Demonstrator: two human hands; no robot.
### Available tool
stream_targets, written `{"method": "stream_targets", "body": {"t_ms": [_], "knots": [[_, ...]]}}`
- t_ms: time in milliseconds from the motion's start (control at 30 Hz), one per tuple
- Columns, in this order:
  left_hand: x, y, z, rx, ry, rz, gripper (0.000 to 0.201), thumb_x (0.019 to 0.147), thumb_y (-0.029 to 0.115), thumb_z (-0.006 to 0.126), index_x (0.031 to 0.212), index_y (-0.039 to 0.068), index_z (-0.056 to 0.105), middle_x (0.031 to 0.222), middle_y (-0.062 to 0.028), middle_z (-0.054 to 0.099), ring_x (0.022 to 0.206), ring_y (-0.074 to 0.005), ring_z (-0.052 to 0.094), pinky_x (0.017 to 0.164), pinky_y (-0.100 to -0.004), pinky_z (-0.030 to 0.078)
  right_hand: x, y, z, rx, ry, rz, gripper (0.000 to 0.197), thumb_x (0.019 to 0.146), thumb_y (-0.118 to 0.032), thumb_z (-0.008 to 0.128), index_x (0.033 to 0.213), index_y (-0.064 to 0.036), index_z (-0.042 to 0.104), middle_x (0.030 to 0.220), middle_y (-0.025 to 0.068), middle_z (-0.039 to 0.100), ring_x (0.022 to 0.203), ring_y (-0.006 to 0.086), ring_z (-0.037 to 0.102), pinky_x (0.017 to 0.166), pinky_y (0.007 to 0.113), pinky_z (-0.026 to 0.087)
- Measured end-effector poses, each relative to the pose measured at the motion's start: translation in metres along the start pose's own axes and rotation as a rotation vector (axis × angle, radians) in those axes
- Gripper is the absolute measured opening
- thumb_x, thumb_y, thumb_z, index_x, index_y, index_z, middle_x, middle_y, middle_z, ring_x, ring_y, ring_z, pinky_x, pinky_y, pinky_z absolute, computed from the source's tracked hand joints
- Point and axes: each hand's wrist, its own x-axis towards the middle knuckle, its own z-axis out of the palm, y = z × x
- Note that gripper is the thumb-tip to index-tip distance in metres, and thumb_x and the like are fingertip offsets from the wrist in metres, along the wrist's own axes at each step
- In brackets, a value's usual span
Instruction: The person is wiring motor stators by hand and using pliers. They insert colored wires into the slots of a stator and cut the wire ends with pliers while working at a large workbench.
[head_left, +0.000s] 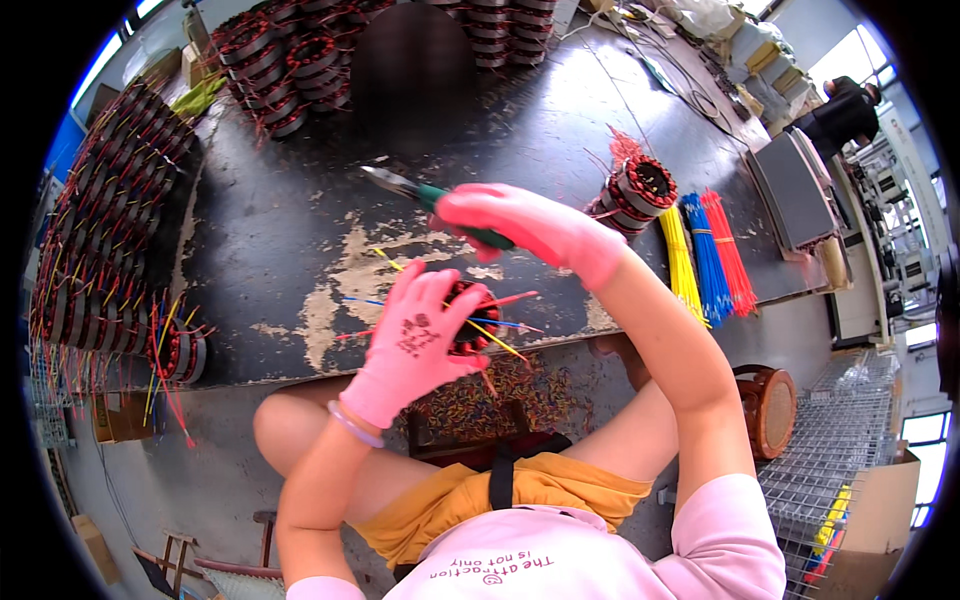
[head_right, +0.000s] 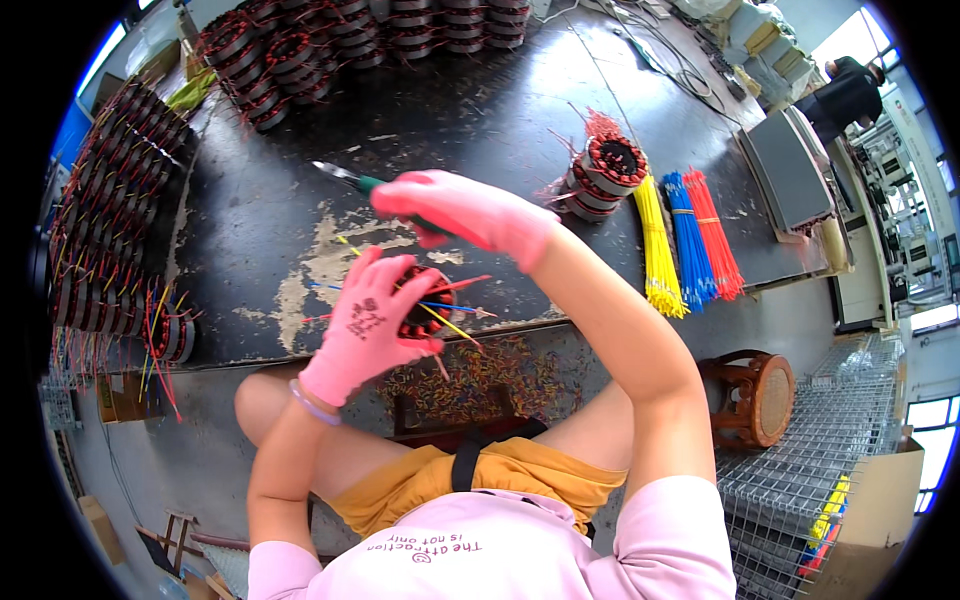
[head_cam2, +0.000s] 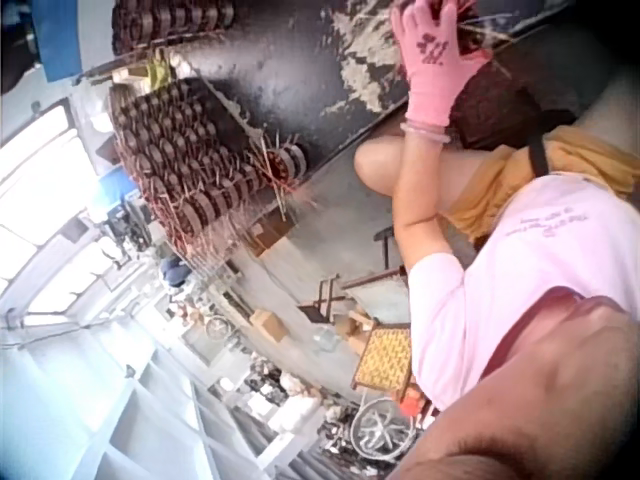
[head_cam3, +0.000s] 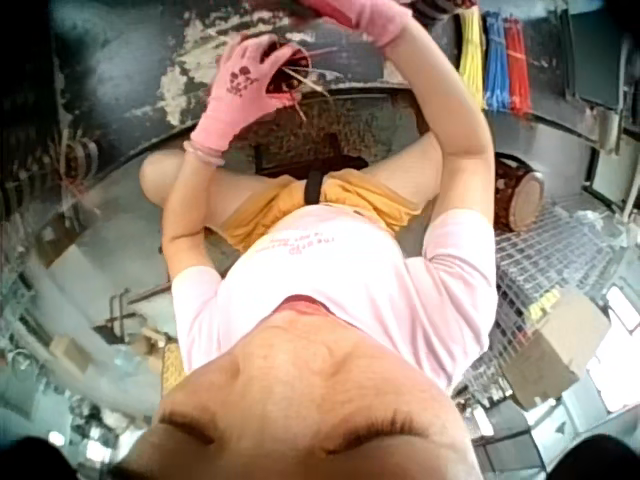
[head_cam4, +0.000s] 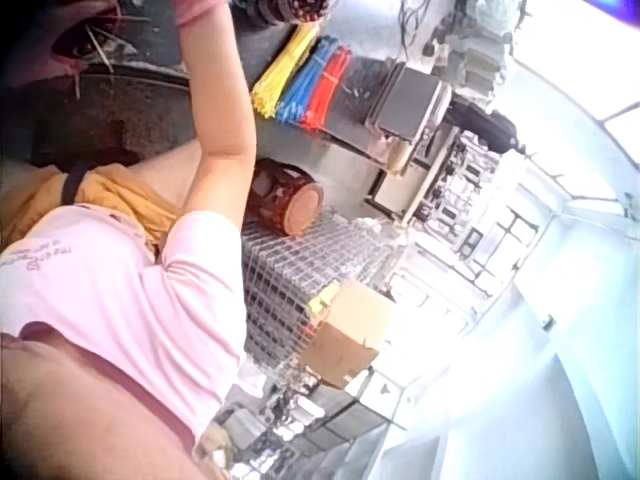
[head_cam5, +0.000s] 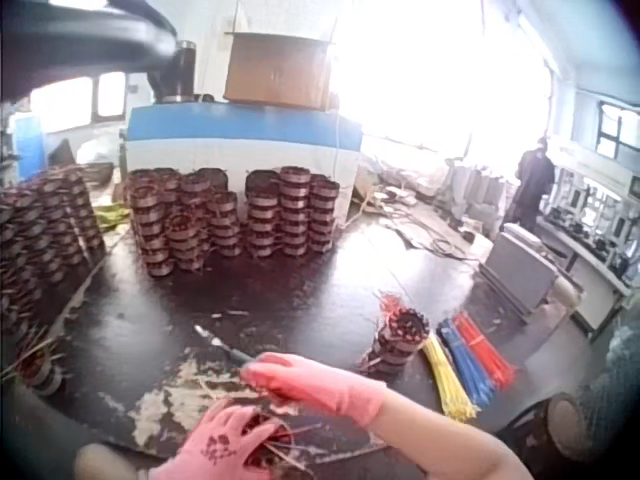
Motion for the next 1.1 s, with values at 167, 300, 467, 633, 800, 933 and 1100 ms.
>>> {"method": "stream_targets", "body": {"t_ms": [167, 300, 467, 633, 800, 933, 1100], "knots": [[0.003, -0.033, -0.007, 0.072, -0.052, -0.014, 0.088, 0.063, 0.038, 0.089, 0.138, 0.005, 0.057, 0.144, -0.0167, 0.055, 0.138, -0.0357, 0.048, 0.125, -0.0525, 0.026, -0.130, 0.055, 0.015, 0.508, 0.176, 0.368, 0.050, 0.098, -0.027, 0.069, 0.137, -0.0008, 0.052, 0.115, 0.0104, 0.066, 0.104, 0.0226, 0.069, 0.094, 0.042, 0.057], [0.010, -0.041, -0.013, 0.120, -0.075, 0.023, 0.086, 0.064, 0.044, 0.089, 0.139, 0.013, 0.060, 0.142, -0.0130, 0.056, 0.140, -0.0357, 0.045, 0.126, -0.0525, 0.024, -0.151, 0.091, 0.027, 0.661, 0.153, 0.443, 0.050, 0.100, -0.032, 0.066, 0.136, -0.0028, 0.048, 0.109, 0.0112, 0.067, 0.096, 0.0231, 0.071, 0.087, 0.040, 0.060], [0.013, -0.036, -0.014, 0.147, -0.096, -0.036, 0.091, 0.058, 0.040, 0.092, 0.139, 0.014, 0.060, 0.138, -0.0140, 0.055, 0.138, -0.0395, 0.045, 0.123, -0.0540, 0.030, -0.151, 0.094, 0.040, 0.564, 0.114, 0.506, 0.045, 0.101, -0.043, 0.063, 0.127, -0.0075, 0.053, 0.104, 0.0073, 0.066, 0.086, 0.0161, 0.070, 0.078, 0.034, 0.060], [0.011, -0.038, -0.007, 0.135, -0.075, -0.054, 0.092, 0.056, 0.035, 0.093, 0.140, 0.016, 0.060, 0.140, -0.0140, 0.054, 0.139, -0.0446, 0.041, 0.120, -0.0548, 0.034, -0.141, 0.087, 0.041, 0.460, 0.084, 0.532, 0.059, 0.104, -0.043, 0.058, 0.146, -0.0033, 0.044, 0.112, 0.0077, 0.063, 0.095, 0.0155, 0.067, 0.083, 0.031, 0.057], [0.010, -0.036, -0.008, 0.132, -0.073, -0.071, 0.093, 0.056, 0.034, 0.093, 0.142, 0.017, 0.059, 0.142, -0.0133, 0.053, 0.141, -0.0450, 0.039, 0.119, -0.0551, 0.034, -0.136, 0.088, 0.039, 0.412, 0.069, 0.528, 0.057, 0.105, -0.044, 0.057, 0.145, -0.0059, 0.045, 0.113, 0.0073, 0.062, 0.096, 0.0151, 0.066, 0.082, 0.031, 0.056], [0.010, -0.036, -0.008, 0.138, -0.042, -0.052, 0.089, 0.060, 0.039, 0.091, 0.140, 0.017, 0.060, 0.138, -0.0148, 0.055, 0.138, -0.0422, 0.043, 0.121, -0.0536, 0.032, -0.129, 0.089, 0.040, 0.389, 0.113, 0.530, 0.055, 0.104, -0.046, 0.057, 0.142, -0.0063, 0.048, 0.108, 0.0063, 0.063, 0.093, 0.0148, 0.067, 0.079, 0.030, 0.056], [0.009, -0.036, -0.009, 0.146, -0.025, -0.042, 0.087, 0.062, 0.042, 0.090, 0.139, 0.016, 0.060, 0.135, -0.0158, 0.057, 0.136, -0.0402, 0.046, 0.122, -0.0529, 0.031, -0.120, 0.079, 0.045, 0.337, 0.210, 0.517, 0.049, 0.105, -0.047, 0.055, 0.131, -0.0054, 0.055, 0.096, 0.0049, 0.064, 0.080, 0.0128, 0.066, 0.068, 0.029, 0.055]]}}
